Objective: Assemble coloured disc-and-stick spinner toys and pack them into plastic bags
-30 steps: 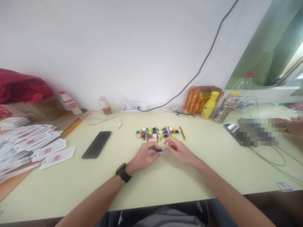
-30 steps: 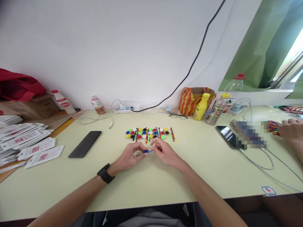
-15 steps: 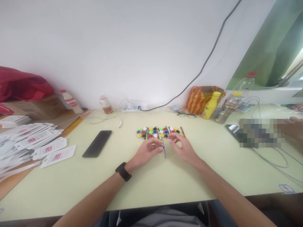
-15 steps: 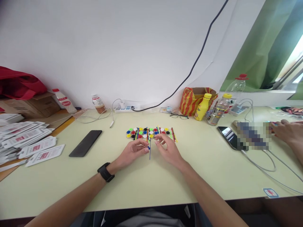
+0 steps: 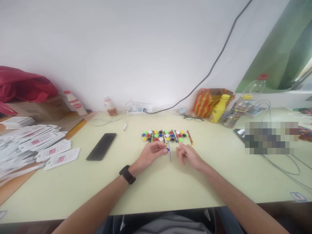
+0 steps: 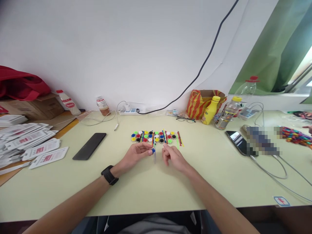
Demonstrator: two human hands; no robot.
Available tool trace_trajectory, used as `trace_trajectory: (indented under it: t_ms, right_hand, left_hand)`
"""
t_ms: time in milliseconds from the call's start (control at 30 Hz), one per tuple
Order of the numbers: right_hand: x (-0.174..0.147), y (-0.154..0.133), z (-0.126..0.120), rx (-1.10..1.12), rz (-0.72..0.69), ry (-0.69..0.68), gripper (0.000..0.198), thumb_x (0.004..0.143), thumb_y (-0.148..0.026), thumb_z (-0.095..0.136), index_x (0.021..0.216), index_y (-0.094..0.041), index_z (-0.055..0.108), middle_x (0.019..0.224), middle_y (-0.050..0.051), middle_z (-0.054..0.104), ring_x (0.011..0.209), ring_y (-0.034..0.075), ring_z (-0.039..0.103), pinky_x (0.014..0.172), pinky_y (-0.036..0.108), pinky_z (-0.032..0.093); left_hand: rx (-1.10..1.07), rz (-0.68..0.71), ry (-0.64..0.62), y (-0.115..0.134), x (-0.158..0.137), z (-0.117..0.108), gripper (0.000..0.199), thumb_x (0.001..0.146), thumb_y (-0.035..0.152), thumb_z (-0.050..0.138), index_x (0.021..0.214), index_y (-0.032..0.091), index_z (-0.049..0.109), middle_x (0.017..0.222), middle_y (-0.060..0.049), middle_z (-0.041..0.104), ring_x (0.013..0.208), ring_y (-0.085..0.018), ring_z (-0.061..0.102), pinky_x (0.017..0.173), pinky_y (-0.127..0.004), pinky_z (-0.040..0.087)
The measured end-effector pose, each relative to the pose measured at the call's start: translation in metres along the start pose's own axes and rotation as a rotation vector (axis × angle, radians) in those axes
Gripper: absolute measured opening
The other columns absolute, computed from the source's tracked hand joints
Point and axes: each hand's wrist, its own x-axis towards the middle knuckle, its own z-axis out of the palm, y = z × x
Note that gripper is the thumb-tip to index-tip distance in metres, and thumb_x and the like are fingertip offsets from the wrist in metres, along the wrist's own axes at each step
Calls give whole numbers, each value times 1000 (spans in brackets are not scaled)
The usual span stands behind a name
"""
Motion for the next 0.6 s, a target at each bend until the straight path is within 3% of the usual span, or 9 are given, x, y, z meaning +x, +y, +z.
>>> trace_trajectory:
  t_ms: [67, 100, 200, 300, 600]
  right_hand:
    - [1, -2, -3, 30, -2, -3, 72, 105, -63, 34, 46, -22, 39, 55, 1, 38, 57, 17, 40, 63, 34, 40]
    - [2, -3, -3, 45, -10, 17, 71, 104, -64, 37, 47, -22, 39, 55, 1, 39, 57, 17, 40, 62, 34, 40]
    - [3, -5, -2, 94, -6, 27, 54, 98, -66, 53, 67, -22, 51, 67, 1, 52, 61, 16, 46, 61, 32, 41]
    - [4, -6, 4, 146, -10, 7, 40, 92, -59, 69, 84, -23, 52, 78, 0, 58, 68, 16, 52, 64, 30, 44]
    - [3, 0, 12, 52, -42, -29, 28, 93, -48, 70, 99, -23, 59, 93, 3, 65, 81, 18, 61, 74, 32, 50]
  left_hand:
    - [-5, -6, 11, 1, 0, 0, 36, 77, 36, 91, 101, 15, 75, 99, -7, 77, 93, -20, 73, 92, -36, 58]
    - [-9, -11, 12, 1, 0, 0, 36, 77, 36, 91, 101, 15, 75, 98, -7, 77, 92, -20, 73, 92, -36, 58]
    - [-17, -16, 2, 1, 0, 0, 35, 78, 36, 91, 102, 15, 75, 98, -7, 76, 93, -20, 73, 92, -35, 57]
    - [-11, -7, -25, -1, 1, 0, 35, 80, 36, 89, 104, 15, 74, 101, -7, 76, 96, -20, 72, 92, -35, 56]
    - [-3, -4, -106, 0, -1, 1, 33, 85, 37, 85, 107, 16, 73, 108, -9, 74, 104, -22, 70, 98, -36, 54]
